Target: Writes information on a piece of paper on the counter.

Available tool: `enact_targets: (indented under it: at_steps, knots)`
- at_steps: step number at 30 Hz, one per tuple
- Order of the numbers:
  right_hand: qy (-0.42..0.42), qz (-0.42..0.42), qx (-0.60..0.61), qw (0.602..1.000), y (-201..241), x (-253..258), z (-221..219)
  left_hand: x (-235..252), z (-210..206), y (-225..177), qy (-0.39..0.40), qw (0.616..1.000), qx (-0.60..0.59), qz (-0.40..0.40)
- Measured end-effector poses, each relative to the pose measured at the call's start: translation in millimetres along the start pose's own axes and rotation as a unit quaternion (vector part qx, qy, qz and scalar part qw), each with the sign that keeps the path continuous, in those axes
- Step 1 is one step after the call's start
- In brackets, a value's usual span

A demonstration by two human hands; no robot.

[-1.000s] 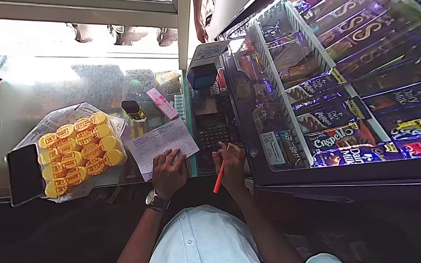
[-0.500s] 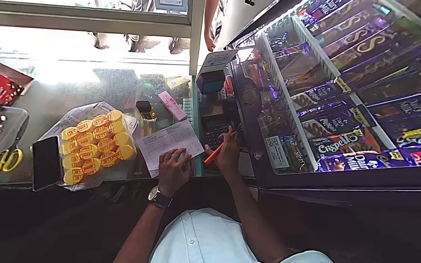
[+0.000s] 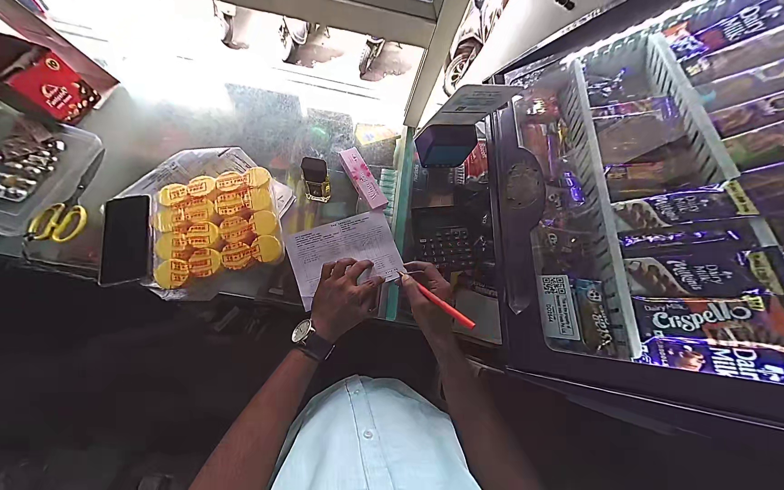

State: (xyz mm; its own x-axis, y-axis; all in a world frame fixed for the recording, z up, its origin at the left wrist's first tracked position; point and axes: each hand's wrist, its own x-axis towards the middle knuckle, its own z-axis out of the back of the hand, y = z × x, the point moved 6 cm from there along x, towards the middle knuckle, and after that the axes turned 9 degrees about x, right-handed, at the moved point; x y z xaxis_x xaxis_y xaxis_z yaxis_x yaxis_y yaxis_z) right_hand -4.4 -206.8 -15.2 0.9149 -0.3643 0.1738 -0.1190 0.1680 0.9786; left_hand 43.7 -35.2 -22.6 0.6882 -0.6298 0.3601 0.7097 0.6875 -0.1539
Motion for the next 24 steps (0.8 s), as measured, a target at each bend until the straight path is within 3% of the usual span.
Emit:
enact_targets:
  at_steps: [13,24]
  knots:
    - [-0.012,0.096,-0.115,0.989,-1.4,-0.4,-7.4,-1.7,-1.8,-0.4,-0.015,1.000,-0.003,0.006]
    - [-0.011,0.090,-0.116,0.989,-0.3,0.1,-6.9,-1.7,-1.8,-1.2,-0.014,1.000,0.001,0.010]
